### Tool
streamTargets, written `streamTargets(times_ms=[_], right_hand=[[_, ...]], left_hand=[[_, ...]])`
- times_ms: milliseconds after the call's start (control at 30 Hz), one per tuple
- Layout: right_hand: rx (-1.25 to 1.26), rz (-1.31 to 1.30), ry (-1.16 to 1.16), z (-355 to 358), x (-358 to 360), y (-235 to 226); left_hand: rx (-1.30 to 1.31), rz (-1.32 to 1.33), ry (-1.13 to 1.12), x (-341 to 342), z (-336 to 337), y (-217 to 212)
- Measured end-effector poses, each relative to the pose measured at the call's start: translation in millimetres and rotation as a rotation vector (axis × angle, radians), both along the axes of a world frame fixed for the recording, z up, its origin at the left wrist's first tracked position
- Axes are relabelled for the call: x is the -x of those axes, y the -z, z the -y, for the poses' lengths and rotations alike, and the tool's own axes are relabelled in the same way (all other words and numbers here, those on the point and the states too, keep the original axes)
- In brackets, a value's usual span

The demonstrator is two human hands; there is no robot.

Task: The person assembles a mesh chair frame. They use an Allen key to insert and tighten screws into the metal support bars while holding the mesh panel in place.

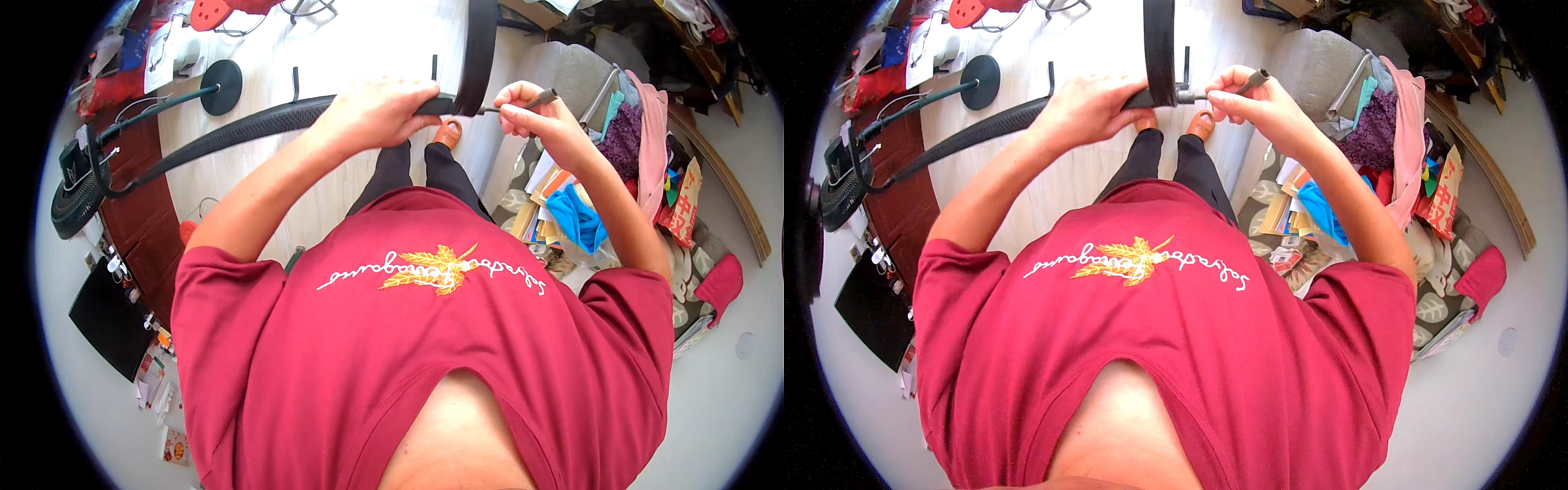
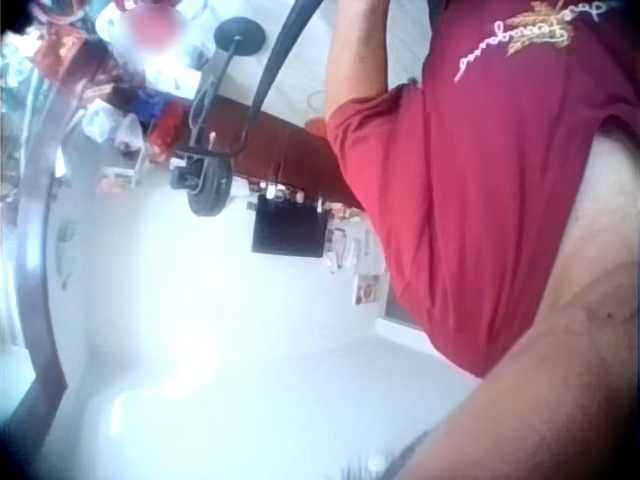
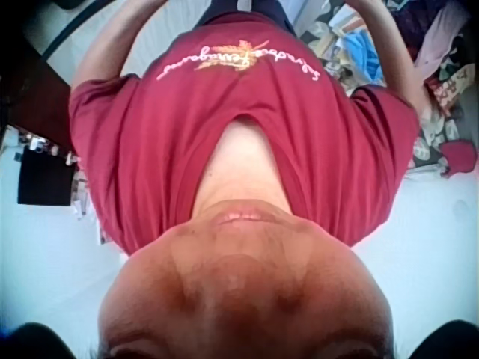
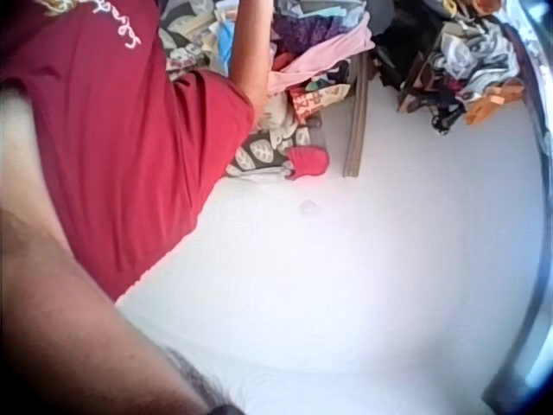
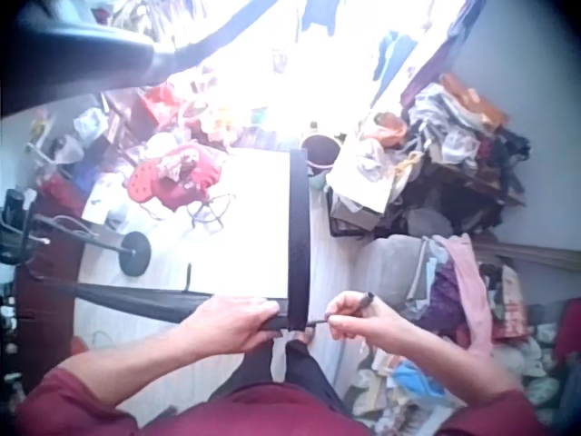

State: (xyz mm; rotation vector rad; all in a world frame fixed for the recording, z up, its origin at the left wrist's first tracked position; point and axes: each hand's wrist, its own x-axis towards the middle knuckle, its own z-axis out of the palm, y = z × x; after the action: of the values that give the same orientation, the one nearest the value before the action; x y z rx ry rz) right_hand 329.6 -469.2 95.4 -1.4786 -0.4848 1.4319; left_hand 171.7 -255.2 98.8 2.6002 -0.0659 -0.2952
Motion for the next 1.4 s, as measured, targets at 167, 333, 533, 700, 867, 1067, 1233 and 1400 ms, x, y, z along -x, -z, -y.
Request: streamTargets(times_ms=[167,333,533,700,867,1067,1233,1400], right_hand=[[-0.118,0.095,-0.018,6,-4,12],[-0.072,0.425,-0.093,1,-10,19],[-0.121,0.473,-0.084,-5,-20,22],[-0.107,0.331,0.001,-7,-12,21],[0.191,0.037,0.133,-12,-5,-3],[0.371,-0.503,0.135,-6,-12,-6],[0.406,-0.289,0.123,-14,-12,-14],[0.185,-0.200,0.309,-6,-2,-5]], left_hand=[[-0.019,0.086,0.047,-11,-6,3],[-0.081,0.131,0.036,-14,-10,6],[-0.106,0.168,0.087,-26,-14,4],[-0.061,0.113,0.103,-23,-10,2],[-0.073,0.064,0.085,-33,-12,-5],[-0.064,0.063,0.131,-25,-8,3],[-0.096,0.110,0.079,-24,-5,1],[-0.048,0.133,-0.036,-9,6,9]])
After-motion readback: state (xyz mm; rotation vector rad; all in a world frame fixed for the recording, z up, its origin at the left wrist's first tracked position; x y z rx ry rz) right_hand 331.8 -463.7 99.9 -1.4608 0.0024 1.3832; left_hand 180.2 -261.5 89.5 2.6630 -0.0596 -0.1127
